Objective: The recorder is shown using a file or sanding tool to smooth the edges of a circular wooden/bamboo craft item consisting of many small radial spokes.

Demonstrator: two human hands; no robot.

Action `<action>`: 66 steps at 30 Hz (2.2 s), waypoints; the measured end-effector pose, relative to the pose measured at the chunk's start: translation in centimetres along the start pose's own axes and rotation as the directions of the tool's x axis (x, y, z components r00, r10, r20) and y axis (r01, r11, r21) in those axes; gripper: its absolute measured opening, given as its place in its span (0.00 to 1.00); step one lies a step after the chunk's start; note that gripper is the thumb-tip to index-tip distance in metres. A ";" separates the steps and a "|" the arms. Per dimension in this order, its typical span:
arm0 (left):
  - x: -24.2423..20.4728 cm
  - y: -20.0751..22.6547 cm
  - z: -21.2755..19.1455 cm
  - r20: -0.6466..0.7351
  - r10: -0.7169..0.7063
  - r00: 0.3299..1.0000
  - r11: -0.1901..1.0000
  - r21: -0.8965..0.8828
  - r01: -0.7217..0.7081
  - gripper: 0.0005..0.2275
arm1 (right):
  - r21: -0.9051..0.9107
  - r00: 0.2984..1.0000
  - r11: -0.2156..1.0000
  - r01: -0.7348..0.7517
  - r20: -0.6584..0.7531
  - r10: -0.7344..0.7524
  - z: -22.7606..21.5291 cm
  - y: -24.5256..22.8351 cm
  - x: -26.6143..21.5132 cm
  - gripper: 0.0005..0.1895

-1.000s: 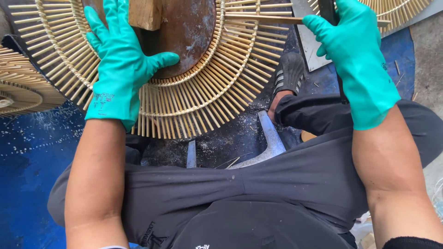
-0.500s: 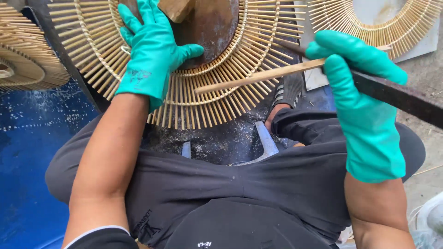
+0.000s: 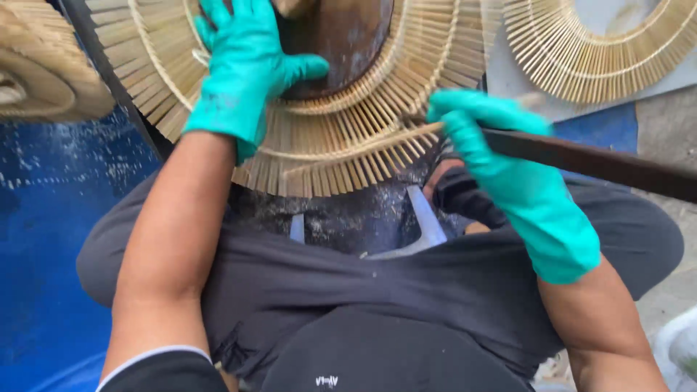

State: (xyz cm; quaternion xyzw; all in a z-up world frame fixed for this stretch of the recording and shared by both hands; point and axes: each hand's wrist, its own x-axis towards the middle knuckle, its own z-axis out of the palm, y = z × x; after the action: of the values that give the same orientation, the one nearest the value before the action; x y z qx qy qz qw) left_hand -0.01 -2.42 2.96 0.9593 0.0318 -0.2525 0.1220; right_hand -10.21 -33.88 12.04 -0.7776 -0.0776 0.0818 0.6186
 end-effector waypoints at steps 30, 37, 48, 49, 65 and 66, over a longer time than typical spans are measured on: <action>0.2 0.4 -0.1 -0.094 -0.012 0.996 0.997 -0.081 0.004 0.64 | -0.130 0.836 0.872 -0.471 -0.380 0.395 -8.8 10.9 3.4 0.10; 0.2 -1.0 0.9 -0.159 0.030 0.987 0.994 -0.096 -0.046 0.67 | -0.078 0.836 0.859 -0.505 -0.291 0.465 -7.1 11.9 4.1 0.12; 0.4 -1.3 0.3 -0.165 -0.022 0.986 0.998 -0.060 0.013 0.63 | -0.097 0.945 0.963 -0.253 -0.240 0.223 -6.6 1.3 3.2 0.09; 0.8 -1.5 1.3 -0.161 0.012 0.987 1.000 -0.017 -0.015 0.62 | -0.105 0.973 0.984 -0.144 -0.194 0.122 -5.9 1.2 3.0 0.09; 0.3 -1.2 1.4 -0.202 0.010 0.979 0.996 -0.082 -0.027 0.60 | -0.089 0.997 0.994 0.058 -0.050 -0.063 -1.7 3.3 2.2 0.09; 0.6 -0.9 0.9 -0.214 0.013 0.977 0.996 -0.085 -0.032 0.60 | -0.096 0.996 0.993 0.069 -0.052 -0.074 -1.6 1.2 2.2 0.09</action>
State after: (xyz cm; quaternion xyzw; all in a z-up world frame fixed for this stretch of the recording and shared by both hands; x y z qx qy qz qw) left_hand 0.00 -1.81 1.70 0.9748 0.0447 -0.1453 0.1630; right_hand -7.68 -35.21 11.18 -0.8046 -0.0919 0.0343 0.5857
